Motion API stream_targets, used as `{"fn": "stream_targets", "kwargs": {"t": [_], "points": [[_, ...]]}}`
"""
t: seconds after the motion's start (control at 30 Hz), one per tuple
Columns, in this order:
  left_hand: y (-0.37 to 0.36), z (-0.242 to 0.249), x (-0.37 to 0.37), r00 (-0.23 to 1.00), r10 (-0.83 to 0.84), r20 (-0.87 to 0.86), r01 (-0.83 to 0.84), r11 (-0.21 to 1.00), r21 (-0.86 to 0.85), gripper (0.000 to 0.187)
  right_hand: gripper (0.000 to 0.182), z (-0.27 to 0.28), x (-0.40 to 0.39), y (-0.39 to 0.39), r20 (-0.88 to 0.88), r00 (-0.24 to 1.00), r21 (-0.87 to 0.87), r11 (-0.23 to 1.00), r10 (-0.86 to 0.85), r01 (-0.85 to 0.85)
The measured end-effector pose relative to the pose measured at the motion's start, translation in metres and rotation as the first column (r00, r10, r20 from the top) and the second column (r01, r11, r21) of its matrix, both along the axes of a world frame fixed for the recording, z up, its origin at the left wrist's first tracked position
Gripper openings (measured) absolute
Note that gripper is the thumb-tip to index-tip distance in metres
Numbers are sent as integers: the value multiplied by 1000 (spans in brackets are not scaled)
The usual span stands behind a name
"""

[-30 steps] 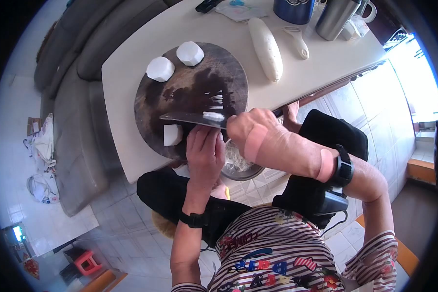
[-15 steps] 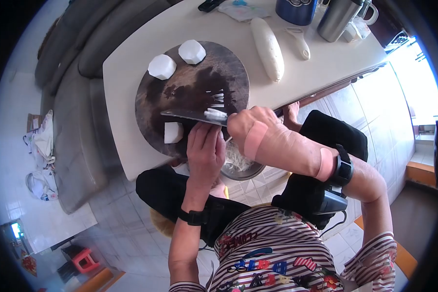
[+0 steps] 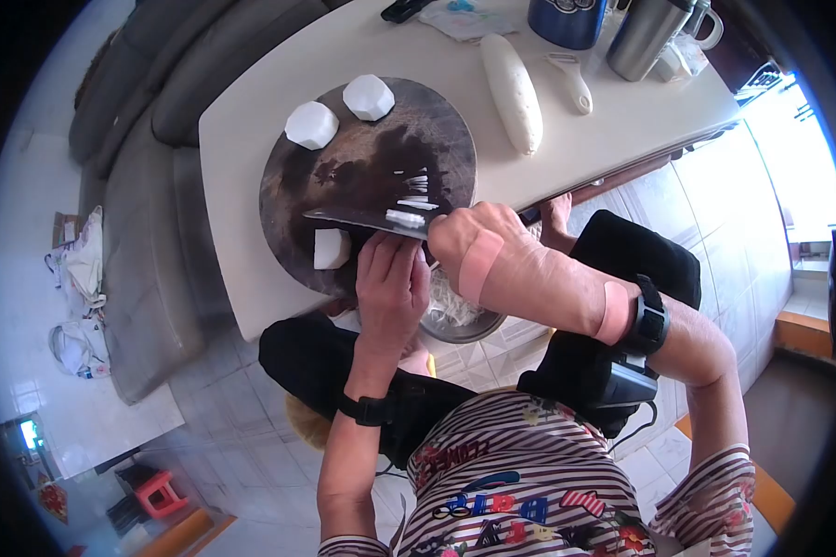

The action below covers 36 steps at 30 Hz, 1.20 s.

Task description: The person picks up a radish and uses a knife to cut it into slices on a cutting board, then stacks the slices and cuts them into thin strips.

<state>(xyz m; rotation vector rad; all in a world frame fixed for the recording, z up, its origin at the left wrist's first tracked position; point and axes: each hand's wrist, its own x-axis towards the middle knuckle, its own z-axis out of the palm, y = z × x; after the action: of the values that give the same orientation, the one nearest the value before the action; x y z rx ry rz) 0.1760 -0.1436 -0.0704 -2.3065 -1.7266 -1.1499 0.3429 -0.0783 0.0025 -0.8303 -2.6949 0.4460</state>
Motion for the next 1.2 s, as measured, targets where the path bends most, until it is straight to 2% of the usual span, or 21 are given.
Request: {"fn": "stream_targets", "kwargs": {"t": [0.03,0.07,0.13,0.23,0.33,0.43,0.5,0.67,0.77,0.9,0.97,1.13,1.2], "points": [[0,0,0,1000,0,-1,0,1000,2,24,7,2,-1,2,-71,997,4,1000,-8,8],[1,0,1,1000,-2,12,2,1000,4,24,7,6,1,2,-72,997,7,1000,-5,5],[1,-2,1,1000,6,28,-6,1000,7,25,11,22,4,1,163,985,-165,982,-63,90],[3,-3,0,1000,-5,22,4,1000,25,26,11,25,7,-1,258,963,-183,976,-71,121],[3,0,2,1000,-4,3,3,999,54,21,11,19,8,-1,175,984,-159,985,-40,68],[2,2,1,999,4,-41,-4,1000,0,27,12,16,1,-1,100,995,-82,996,-26,34],[2,1,1,1000,-3,-9,3,1000,4,26,12,19,1,5,156,988,-127,992,1,19],[3,-3,0,1000,1,19,-2,1000,23,25,8,29,9,0,194,975,-121,984,-104,129],[3,-3,0,1000,5,13,-6,1000,21,24,7,19,10,-1,218,974,-117,989,-59,86],[2,1,1,1000,14,2,-14,1000,-3,22,8,16,11,0,138,990,-139,989,-19,38],[2,0,1,1000,12,-8,-12,1000,1,23,11,10,1,2,99,994,-86,995,-34,43],[2,-3,2,1000,21,1,-21,999,28,24,13,27,-5,9,179,983,-175,982,-37,69],[2,-3,2,1000,15,8,-15,1000,25,26,14,36,-2,9,310,950,-238,963,-45,123]]}}
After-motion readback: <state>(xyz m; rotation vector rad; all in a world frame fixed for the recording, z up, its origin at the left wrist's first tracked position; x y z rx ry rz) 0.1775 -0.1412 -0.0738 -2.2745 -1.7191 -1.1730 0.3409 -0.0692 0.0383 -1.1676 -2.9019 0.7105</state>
